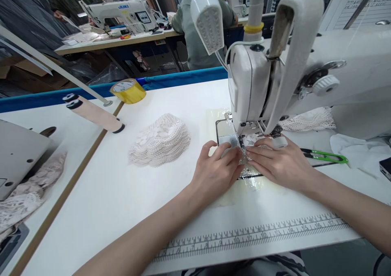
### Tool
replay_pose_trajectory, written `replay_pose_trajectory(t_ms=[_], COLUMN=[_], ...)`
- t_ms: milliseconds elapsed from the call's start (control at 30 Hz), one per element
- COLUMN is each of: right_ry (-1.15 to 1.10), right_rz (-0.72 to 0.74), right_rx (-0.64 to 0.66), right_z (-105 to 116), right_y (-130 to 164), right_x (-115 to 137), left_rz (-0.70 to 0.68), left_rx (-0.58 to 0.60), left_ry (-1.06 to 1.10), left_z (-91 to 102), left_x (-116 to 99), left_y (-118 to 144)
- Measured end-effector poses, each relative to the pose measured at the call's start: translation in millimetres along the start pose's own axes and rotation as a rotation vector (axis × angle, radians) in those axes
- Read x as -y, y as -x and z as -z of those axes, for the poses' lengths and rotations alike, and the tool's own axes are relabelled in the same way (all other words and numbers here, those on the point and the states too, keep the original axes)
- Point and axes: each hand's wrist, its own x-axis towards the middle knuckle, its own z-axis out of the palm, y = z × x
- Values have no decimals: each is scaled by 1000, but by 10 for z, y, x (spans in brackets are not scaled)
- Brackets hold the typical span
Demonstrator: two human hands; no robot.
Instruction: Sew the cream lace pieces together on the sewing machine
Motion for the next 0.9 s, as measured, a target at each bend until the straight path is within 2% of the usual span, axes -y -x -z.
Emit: replay_pose_trajectory(t_ms=[133,300,900], right_ry=[4,32,37], right_rz=[-18,-11,-93], right_rx=[10,-75,0], right_z=[5,-51,-111], right_y=[-5,-2,1], right_x=[-3,-27,-63], left_rz=[9,17,53], left_rx=[-4,2,25], left_ry=[4,20,48], left_z=[-10,-27,-59], left_x=[18,34,80], left_y=[-12,-20,-54])
